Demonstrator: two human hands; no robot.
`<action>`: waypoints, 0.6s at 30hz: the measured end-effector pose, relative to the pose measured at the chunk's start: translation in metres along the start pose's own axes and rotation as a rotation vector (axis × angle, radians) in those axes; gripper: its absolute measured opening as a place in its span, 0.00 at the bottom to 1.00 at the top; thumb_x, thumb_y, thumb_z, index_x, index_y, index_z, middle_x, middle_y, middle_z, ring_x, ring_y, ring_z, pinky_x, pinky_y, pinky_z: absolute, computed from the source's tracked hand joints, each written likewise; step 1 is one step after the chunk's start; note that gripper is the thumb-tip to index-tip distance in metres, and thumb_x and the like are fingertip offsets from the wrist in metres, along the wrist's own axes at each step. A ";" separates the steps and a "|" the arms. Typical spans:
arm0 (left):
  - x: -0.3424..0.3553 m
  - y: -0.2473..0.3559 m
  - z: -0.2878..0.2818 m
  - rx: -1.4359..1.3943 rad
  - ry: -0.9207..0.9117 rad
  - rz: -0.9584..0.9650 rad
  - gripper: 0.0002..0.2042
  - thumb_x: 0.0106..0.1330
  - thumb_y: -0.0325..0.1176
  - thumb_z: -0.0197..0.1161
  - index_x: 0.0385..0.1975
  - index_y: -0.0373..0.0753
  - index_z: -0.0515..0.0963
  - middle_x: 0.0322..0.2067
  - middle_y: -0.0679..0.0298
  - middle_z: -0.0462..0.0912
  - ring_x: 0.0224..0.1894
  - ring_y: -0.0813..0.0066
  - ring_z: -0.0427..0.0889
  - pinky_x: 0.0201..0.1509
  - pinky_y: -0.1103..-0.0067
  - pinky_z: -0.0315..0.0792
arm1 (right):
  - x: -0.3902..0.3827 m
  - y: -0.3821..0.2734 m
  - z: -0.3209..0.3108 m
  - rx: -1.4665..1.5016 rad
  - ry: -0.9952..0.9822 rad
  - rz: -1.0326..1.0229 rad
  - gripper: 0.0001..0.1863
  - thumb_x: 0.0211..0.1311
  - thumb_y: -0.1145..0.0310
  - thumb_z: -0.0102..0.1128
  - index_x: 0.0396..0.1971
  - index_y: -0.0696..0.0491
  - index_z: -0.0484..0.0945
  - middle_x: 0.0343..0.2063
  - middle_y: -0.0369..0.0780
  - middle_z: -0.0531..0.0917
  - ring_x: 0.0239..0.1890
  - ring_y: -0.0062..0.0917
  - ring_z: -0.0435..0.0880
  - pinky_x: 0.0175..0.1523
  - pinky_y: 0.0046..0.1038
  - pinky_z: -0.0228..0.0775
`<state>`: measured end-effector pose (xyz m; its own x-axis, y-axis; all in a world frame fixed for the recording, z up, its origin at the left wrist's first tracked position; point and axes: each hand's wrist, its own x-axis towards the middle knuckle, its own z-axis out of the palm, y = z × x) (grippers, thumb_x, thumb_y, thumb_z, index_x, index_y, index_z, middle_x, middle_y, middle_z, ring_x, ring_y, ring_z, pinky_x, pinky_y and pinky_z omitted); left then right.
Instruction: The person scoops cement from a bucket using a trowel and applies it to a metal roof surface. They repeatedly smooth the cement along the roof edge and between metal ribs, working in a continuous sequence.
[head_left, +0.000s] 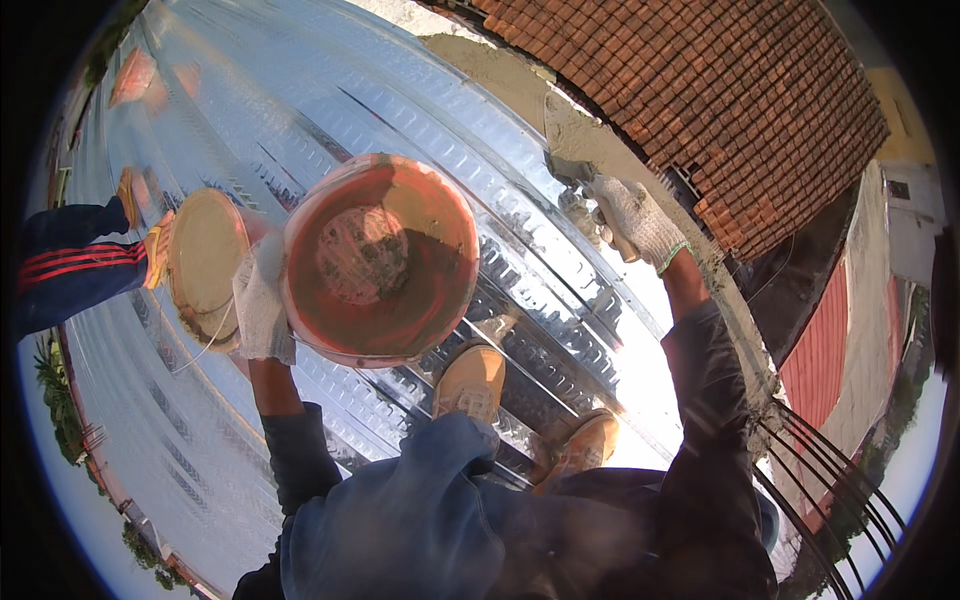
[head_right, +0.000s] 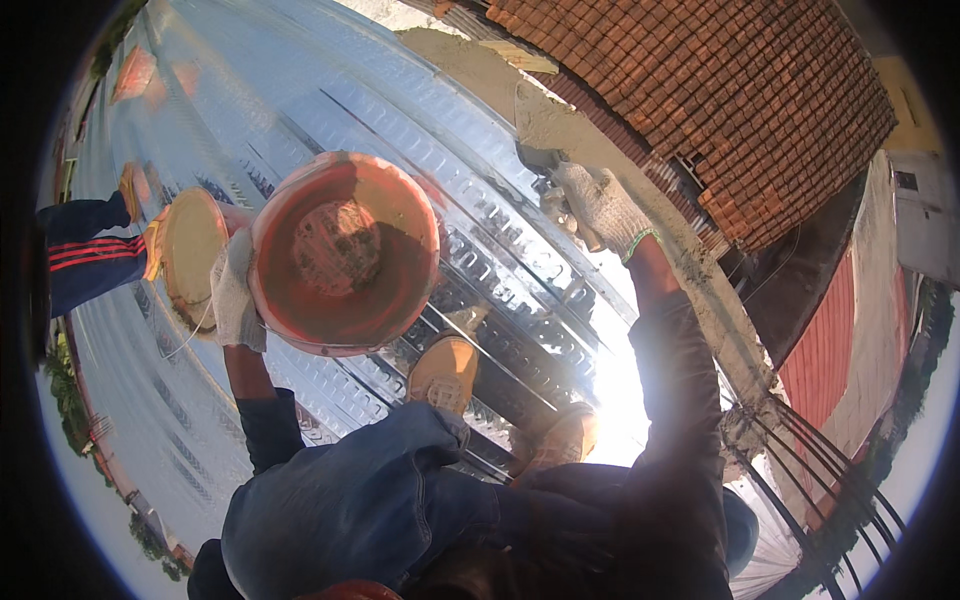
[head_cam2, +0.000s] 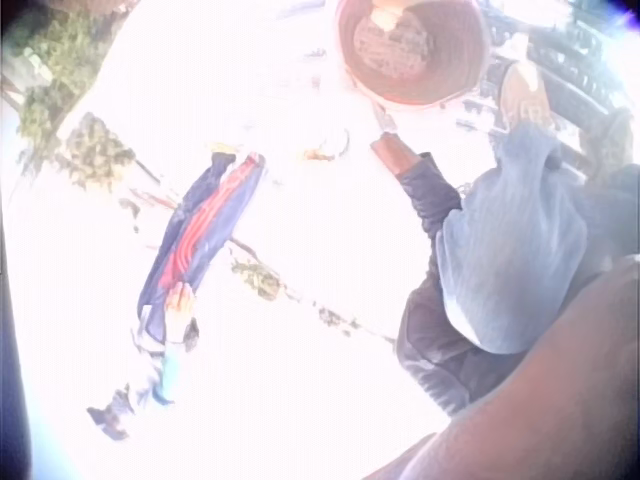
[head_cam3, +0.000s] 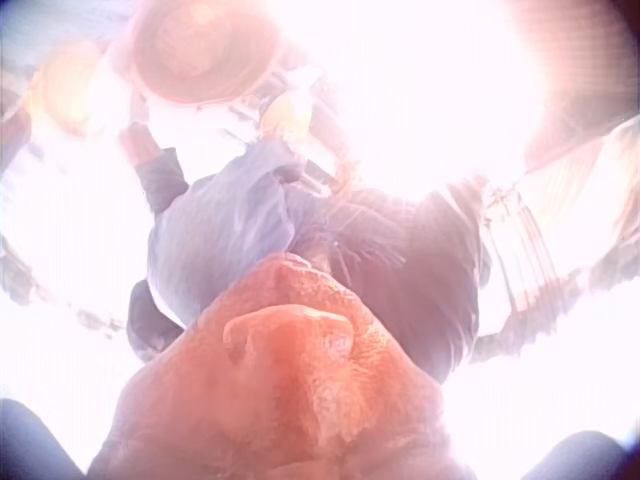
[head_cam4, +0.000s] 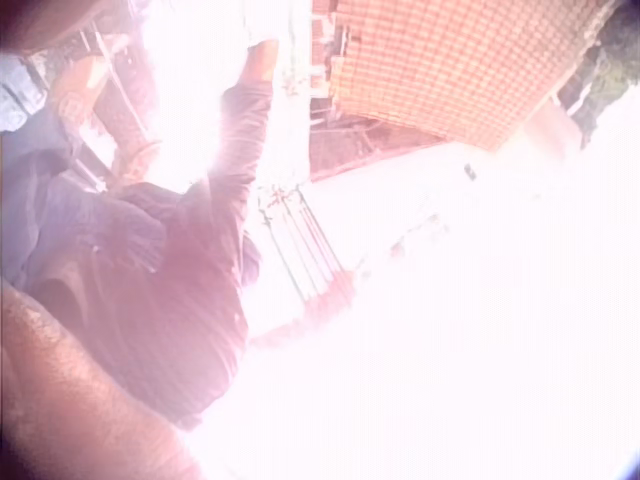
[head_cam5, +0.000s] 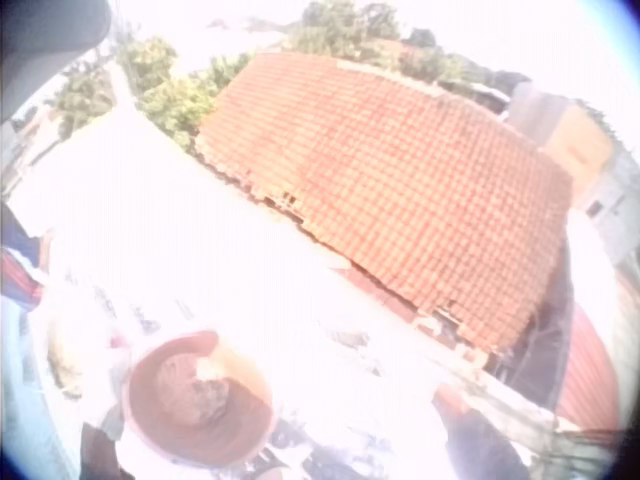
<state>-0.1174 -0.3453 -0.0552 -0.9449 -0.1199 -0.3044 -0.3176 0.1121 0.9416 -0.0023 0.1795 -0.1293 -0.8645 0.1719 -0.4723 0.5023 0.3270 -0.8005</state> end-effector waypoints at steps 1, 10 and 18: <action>0.000 0.001 -0.002 0.013 -0.034 0.006 0.17 0.80 0.45 0.69 0.55 0.36 0.86 0.47 0.66 0.89 0.48 0.76 0.87 0.53 0.75 0.83 | -0.007 0.018 -0.008 -0.152 0.007 -0.163 0.23 0.85 0.51 0.56 0.54 0.57 0.86 0.31 0.37 0.86 0.30 0.21 0.84 0.35 0.28 0.78; -0.022 0.016 0.022 0.152 0.034 0.113 0.15 0.80 0.41 0.68 0.49 0.33 0.89 0.39 0.69 0.86 0.41 0.82 0.80 0.47 0.79 0.76 | -0.115 -0.049 0.054 -0.500 0.327 -0.341 0.16 0.77 0.58 0.62 0.53 0.52 0.85 0.32 0.47 0.86 0.30 0.41 0.91 0.37 0.42 0.81; -0.065 0.040 0.071 0.221 -0.130 0.221 0.12 0.80 0.39 0.69 0.47 0.36 0.90 0.39 0.75 0.83 0.41 0.86 0.77 0.47 0.83 0.72 | -0.114 -0.107 0.137 -0.901 0.098 -0.605 0.22 0.62 0.67 0.69 0.55 0.56 0.78 0.36 0.46 0.85 0.36 0.43 0.91 0.39 0.42 0.85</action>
<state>-0.0744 -0.2630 -0.0082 -0.9905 0.0562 -0.1256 -0.0998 0.3344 0.9371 0.0447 -0.0024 -0.0409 -0.9821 -0.1865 -0.0272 -0.1693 0.9364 -0.3073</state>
